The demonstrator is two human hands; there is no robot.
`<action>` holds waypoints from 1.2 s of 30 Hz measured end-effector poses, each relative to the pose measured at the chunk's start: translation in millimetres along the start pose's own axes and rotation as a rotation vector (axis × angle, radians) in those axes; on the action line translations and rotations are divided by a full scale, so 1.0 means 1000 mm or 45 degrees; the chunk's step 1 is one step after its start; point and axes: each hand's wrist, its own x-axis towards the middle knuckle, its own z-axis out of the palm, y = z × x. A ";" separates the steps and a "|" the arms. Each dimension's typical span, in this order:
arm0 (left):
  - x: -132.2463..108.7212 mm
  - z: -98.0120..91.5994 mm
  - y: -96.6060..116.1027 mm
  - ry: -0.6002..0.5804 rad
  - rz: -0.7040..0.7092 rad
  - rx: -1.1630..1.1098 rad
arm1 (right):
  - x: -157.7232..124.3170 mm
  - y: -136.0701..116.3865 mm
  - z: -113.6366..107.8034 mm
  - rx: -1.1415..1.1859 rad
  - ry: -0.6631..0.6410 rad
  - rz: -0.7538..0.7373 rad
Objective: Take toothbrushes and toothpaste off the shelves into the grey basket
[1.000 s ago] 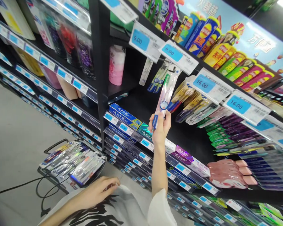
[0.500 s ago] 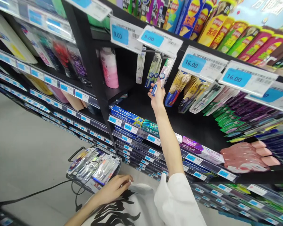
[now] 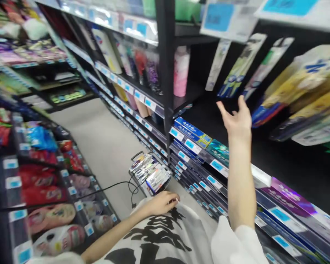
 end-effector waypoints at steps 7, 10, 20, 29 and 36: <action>0.005 0.009 -0.015 0.035 -0.016 0.054 | -0.133 0.012 -0.085 -0.391 -0.438 0.424; 0.013 0.020 -0.031 0.043 -0.136 0.027 | -0.170 0.060 -0.165 -0.567 -0.410 0.904; 0.037 0.074 -0.116 0.145 -0.664 -0.194 | -0.214 0.134 -0.337 -0.299 0.336 1.205; 0.023 0.097 -0.185 0.346 -0.980 -0.605 | -0.172 0.167 -0.327 -0.605 0.327 1.198; -0.038 0.072 -0.267 0.616 -1.369 -1.083 | -0.223 0.274 -0.302 -1.149 -0.057 1.051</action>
